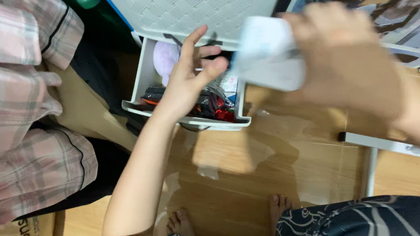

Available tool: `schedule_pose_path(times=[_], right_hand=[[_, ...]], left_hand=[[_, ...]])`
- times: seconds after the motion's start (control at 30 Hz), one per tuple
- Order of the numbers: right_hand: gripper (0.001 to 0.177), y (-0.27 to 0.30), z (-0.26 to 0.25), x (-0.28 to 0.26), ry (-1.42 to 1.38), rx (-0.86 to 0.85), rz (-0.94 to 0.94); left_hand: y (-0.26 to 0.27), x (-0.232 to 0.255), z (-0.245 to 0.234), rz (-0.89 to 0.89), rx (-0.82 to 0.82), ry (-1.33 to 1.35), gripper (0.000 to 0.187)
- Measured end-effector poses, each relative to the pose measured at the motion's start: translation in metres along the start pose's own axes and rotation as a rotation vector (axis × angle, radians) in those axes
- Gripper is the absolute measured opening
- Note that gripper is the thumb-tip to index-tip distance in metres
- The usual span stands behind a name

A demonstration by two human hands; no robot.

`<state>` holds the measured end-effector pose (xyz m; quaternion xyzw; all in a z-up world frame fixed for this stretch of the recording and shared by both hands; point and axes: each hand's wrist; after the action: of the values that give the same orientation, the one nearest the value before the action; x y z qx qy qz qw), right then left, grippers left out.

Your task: The person kneels and opens a plastic drawer unit, then removes and rearranges various small items including a red strap, a small box, a pink pouch, a round container, and a patterned pouch. They open and close the round container, inspect its contents, and place items back into the drawer.

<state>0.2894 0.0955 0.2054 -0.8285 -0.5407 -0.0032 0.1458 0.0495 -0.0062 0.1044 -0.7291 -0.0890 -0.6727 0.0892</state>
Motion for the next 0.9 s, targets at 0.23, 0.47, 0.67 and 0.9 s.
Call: schedule_pose_path(times=[0.23, 0.47, 0.67, 0.9], right_hand=[[0.108, -0.051, 0.054, -0.049, -0.315, 0.226, -0.262], [0.091, -0.047, 0.129, -0.054, -0.236, 0.186, -0.284], [0.079, -0.036, 0.167, -0.033, -0.455, -0.02, -0.209], [0.047, -0.034, 0.193, -0.032, -0.587, -0.002, -0.116]], left_hand=[[-0.008, -0.026, -0.071, 0.057, 0.015, -0.056, 0.076], [-0.013, -0.08, -0.113, 0.278, 0.049, -0.056, 0.079], [-0.027, -0.104, -0.096, 0.107, -0.044, -0.037, 0.088], [-0.038, -0.075, -0.089, -0.295, -0.039, -0.22, 0.089]])
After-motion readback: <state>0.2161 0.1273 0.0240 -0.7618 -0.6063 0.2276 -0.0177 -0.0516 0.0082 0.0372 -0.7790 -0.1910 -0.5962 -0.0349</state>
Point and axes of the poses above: each hand's wrist, its own y-axis away from the middle knuckle, its own z-axis out of the palm, x = y × z, and after that the axes turned 3 degrees about -z, right-handed
